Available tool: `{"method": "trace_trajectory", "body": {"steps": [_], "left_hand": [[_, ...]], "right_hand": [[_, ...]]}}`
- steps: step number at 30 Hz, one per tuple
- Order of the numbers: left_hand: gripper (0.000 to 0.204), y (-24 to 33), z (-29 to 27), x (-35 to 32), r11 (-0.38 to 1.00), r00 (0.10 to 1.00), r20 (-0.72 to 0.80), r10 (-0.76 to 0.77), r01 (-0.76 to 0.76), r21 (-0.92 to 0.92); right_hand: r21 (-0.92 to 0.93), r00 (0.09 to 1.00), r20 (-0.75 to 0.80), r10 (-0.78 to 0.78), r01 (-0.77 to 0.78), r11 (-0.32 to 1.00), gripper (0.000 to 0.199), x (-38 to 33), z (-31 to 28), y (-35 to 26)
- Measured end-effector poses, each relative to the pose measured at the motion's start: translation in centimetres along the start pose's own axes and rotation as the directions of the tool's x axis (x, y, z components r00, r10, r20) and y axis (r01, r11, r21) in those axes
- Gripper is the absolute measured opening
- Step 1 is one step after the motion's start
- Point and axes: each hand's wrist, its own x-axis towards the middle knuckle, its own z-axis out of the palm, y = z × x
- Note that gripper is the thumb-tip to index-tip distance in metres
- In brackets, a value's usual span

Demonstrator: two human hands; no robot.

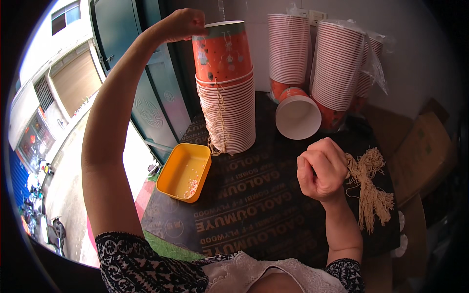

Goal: Attaching elastic strings to paper buckets.

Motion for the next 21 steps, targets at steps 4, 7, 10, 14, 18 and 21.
{"method": "trace_trajectory", "body": {"steps": [4,7,10,14,18,21], "left_hand": [[0.027,-0.3,0.4,-0.3,0.999,0.996,-0.077,0.038,-0.040,-0.022],[0.027,-0.1,0.5,-0.5,0.999,0.997,-0.070,0.032,-0.033,-0.007],[0.027,0.3,0.4,-0.4,1.000,0.999,-0.053,0.008,-0.008,0.006],[0.028,0.3,1.3,-0.2,0.999,0.997,-0.078,0.000,0.004,0.053],[0.029,0.4,0.7,-0.3,0.996,0.997,-0.027,-0.069,0.070,0.055],[0.027,1.6,0.7,-0.6,0.995,0.997,-0.034,-0.063,0.065,0.069]], "right_hand": [[-0.003,1.000,-0.003,0.000,0.000,1.000,0.014,0.0,0.0,-0.1],[0.000,1.000,-0.010,-0.002,0.002,1.000,0.015,0.1,0.0,-0.2],[0.007,1.000,-0.015,-0.002,0.002,1.000,0.015,0.3,-0.4,-0.3],[-0.053,0.999,-0.032,-0.027,0.025,0.998,0.015,0.7,-1.5,-0.1],[-0.071,0.985,-0.173,-0.002,-0.011,0.997,0.007,1.6,-4.3,-0.1],[-0.054,0.967,-0.249,0.062,-0.078,0.996,0.005,1.5,-6.3,0.1]]}}
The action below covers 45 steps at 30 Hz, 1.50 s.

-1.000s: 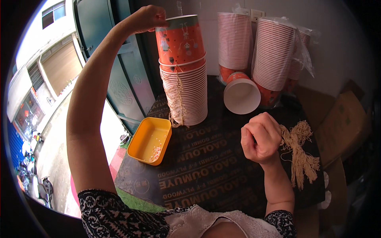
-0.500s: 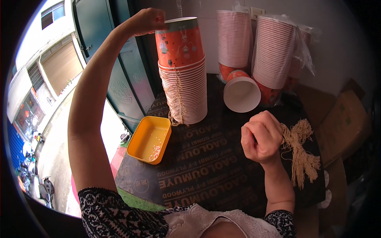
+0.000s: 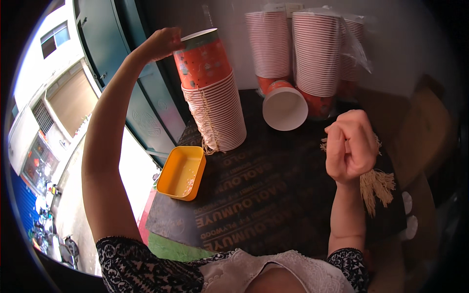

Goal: Attaching elastic strings to paper buckets.

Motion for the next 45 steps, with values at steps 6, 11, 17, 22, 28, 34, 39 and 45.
{"method": "trace_trajectory", "body": {"steps": [6,11,17,22,28,34,39,45], "left_hand": [[0.038,7.3,4.3,-3.4,0.892,0.826,-0.418,0.379,-0.207,0.401],[0.024,19.1,13.3,-7.3,0.989,0.988,-0.101,0.115,-0.123,-0.080],[0.030,19.0,28.8,-6.4,0.858,0.962,0.148,-0.231,0.273,-0.435],[0.043,21.0,34.5,-5.4,0.616,0.815,0.124,-0.566,0.517,-0.595],[0.029,21.1,39.4,-5.0,0.391,0.675,0.035,-0.737,0.468,-0.792],[0.019,20.1,42.4,-6.2,0.318,0.681,0.009,-0.732,0.354,-0.879],[0.017,21.0,40.6,-6.1,0.182,0.672,0.074,-0.737,0.302,-0.936],[0.014,21.2,39.8,-6.2,0.239,0.665,0.019,-0.746,0.294,-0.925]], "right_hand": [[0.015,0.976,-0.039,0.212,-0.212,0.977,0.012,-1.3,0.7,5.8],[-0.263,0.844,0.014,0.537,-0.515,0.816,0.011,-7.4,2.2,13.5],[-0.362,0.723,0.110,0.683,-0.611,0.704,0.021,-13.9,5.6,17.1],[-0.353,0.721,0.162,0.674,-0.595,0.722,0.031,-15.3,7.7,18.7],[-0.364,0.771,0.227,0.595,-0.500,0.786,0.029,-15.9,8.6,20.9],[-0.355,0.811,0.158,0.564,-0.486,0.798,0.027,-15.3,9.9,20.7],[-0.360,0.851,0.065,0.521,-0.467,0.807,0.025,-16.0,10.6,22.0],[-0.343,0.846,0.068,0.528,-0.477,0.809,0.018,-16.8,10.7,23.0]]}}
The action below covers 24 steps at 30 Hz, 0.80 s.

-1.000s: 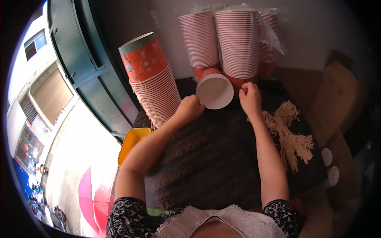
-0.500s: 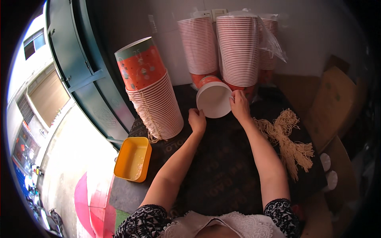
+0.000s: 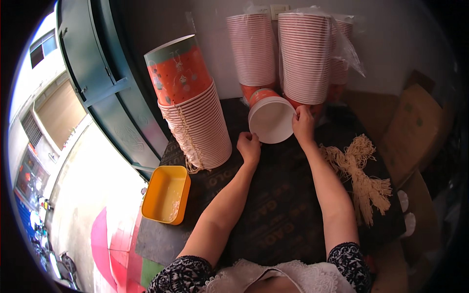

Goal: Attaching elastic strings to paper buckets.

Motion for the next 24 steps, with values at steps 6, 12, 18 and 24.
{"method": "trace_trajectory", "body": {"steps": [6,12,18,24], "left_hand": [[0.013,1.5,-0.4,-0.4,0.994,0.999,0.025,-0.022,0.025,-0.104],[0.033,3.1,-1.7,-1.9,0.914,0.980,0.186,-0.077,0.144,-0.380],[0.045,5.6,-3.9,-2.2,0.871,0.987,0.060,0.148,-0.102,-0.480],[0.061,11.2,-9.0,-3.6,0.852,0.844,0.360,0.398,-0.195,-0.485]], "right_hand": [[-0.017,0.996,0.061,-0.068,0.069,0.997,0.022,-0.1,-0.4,-1.5],[0.146,0.989,0.142,0.046,-0.067,0.987,0.014,-0.6,-2.6,-1.9],[0.202,0.747,0.466,0.474,-0.611,0.765,0.026,1.0,-8.6,-6.7],[0.326,0.670,0.543,0.506,-0.724,0.608,0.025,0.7,-12.9,-9.8]]}}
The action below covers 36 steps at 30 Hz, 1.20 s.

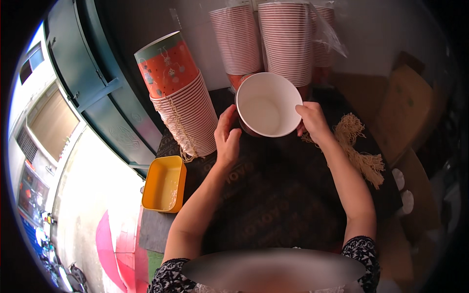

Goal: Attaching elastic strings to paper buckets.

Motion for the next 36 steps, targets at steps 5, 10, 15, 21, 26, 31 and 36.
{"method": "trace_trajectory", "body": {"steps": [5,10,15,21,26,31,36], "left_hand": [[0.076,3.9,-2.9,-1.8,0.957,0.970,0.234,0.063,-0.125,0.262],[0.073,6.6,-4.6,-4.5,0.929,0.948,0.298,0.109,-0.204,0.309],[0.049,7.6,-5.8,-4.9,0.976,0.978,0.110,-0.178,0.161,0.150],[0.035,9.5,-5.4,-1.0,0.993,0.999,0.036,-0.039,0.043,-0.112],[0.025,11.5,-4.9,-0.2,0.998,0.982,0.185,-0.044,0.034,0.059],[0.012,10.9,-3.6,-0.7,0.938,0.989,0.149,-0.005,-0.047,0.343],[0.017,10.0,-3.4,-1.1,0.879,0.987,0.115,0.117,-0.157,0.451]], "right_hand": [[0.167,0.990,0.134,0.053,-0.076,0.983,0.026,-2.9,0.0,-2.1],[0.033,0.982,0.145,-0.117,0.113,0.993,0.026,-3.8,0.4,-2.1],[-0.366,0.900,0.162,-0.405,0.436,0.822,0.022,-5.0,2.0,-4.2],[-0.581,0.636,0.157,-0.755,0.678,0.450,0.012,-6.9,3.7,-6.4],[-0.611,0.485,0.196,-0.852,0.740,0.281,0.016,-7.6,3.4,-7.0],[-0.600,0.441,0.228,-0.868,0.765,0.231,0.017,-7.3,2.7,-6.8],[-0.487,0.541,0.187,-0.820,0.776,0.401,0.014,-6.4,3.0,-5.7]]}}
